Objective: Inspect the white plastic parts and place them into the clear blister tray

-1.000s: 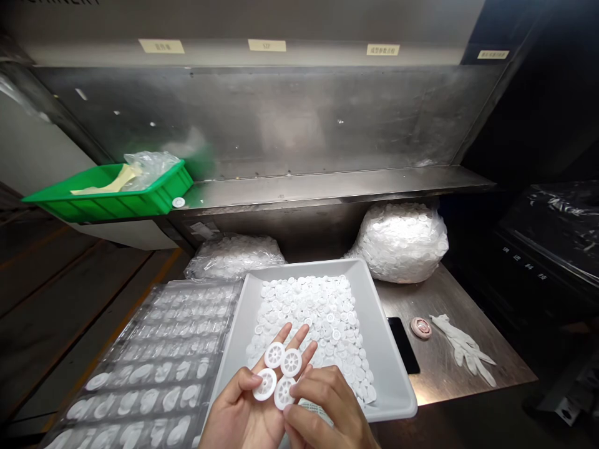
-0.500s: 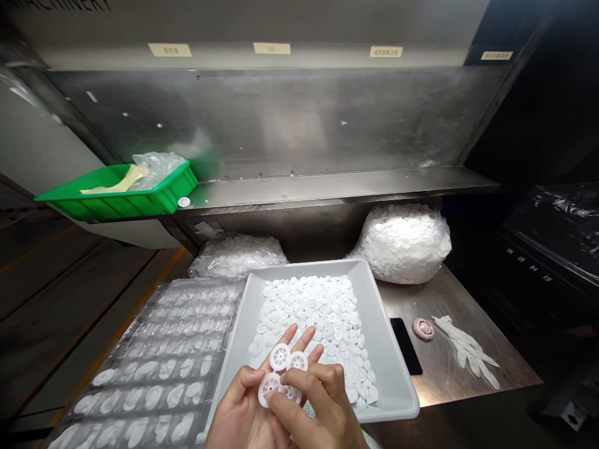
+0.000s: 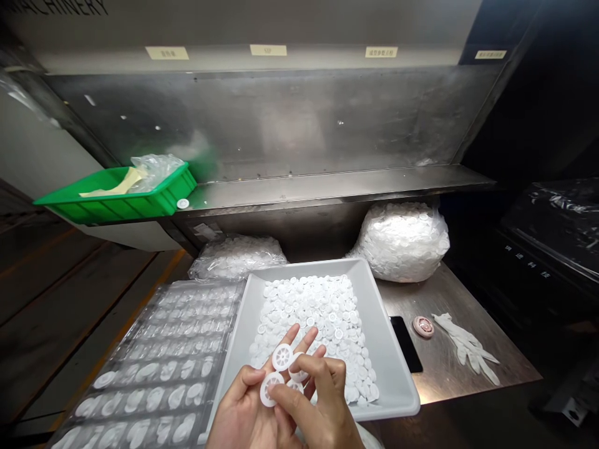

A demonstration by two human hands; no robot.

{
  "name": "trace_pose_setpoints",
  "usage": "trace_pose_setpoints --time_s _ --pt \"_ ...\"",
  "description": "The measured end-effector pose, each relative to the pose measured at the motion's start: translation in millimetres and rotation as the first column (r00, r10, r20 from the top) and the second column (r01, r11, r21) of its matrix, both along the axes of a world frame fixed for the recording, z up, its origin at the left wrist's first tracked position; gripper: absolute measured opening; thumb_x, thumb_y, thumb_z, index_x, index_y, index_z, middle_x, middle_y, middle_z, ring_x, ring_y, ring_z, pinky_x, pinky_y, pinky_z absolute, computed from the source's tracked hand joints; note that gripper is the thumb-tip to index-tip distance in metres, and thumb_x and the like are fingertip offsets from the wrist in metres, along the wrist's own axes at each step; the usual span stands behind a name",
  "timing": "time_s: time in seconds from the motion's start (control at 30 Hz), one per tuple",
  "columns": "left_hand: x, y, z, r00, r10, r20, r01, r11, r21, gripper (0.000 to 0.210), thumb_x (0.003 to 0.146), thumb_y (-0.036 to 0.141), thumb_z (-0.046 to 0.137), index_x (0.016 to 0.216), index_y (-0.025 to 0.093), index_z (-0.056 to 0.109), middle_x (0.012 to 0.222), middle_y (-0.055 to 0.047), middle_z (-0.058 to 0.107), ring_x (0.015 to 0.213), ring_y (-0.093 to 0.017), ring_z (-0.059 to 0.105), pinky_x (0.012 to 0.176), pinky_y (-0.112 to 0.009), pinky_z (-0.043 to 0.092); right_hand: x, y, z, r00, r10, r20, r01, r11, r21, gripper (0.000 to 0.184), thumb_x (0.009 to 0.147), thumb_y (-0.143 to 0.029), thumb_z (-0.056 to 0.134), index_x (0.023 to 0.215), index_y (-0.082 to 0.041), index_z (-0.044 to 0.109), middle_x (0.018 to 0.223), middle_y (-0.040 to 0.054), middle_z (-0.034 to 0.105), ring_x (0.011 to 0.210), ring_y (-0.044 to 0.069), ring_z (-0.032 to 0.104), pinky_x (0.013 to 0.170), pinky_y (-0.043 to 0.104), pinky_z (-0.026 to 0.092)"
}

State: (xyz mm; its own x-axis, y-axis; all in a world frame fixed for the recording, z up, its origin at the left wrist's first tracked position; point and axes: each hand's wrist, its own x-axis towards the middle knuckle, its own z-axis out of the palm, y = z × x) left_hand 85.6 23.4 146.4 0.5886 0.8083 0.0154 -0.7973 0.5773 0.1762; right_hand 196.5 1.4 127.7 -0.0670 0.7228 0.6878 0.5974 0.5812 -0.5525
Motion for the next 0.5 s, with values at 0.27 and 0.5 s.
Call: trace_pose_setpoints --time_s 0.27,0.5 --pt "1.3 -3.2 6.6 0.999 0.029 -0.034 -0.033 0.993 -0.117 0.048 0.082 0.022 0.030 0.124 0.017 0.053 0.133 -0.007 0.051 0.130 -0.025 0.038 0.114 -0.042 0.004 1.3 -0.9 3.2 1.000 0.023 -0.006 -0.024 0.999 -0.032 0.025 0.081 -0.005 0.052 0.093 -0.021 0.066 0.106 0.0099 0.044 0.084 0.021 0.042 0.069 0.035 0.043" --pt "2.9 -1.8 6.8 0.999 0.033 -0.021 -0.035 0.987 -0.158 0.047 0.083 0.024 0.030 0.123 0.016 0.054 0.132 -0.008 0.053 0.128 -0.025 0.040 0.113 -0.043 0.006 0.7 -0.6 0.8 0.999 0.023 -0.042 -0.026 0.997 -0.070 0.028 0.078 -0.001 0.051 0.092 -0.021 0.066 0.107 0.0102 0.042 0.089 0.023 0.041 0.071 0.038 0.043"
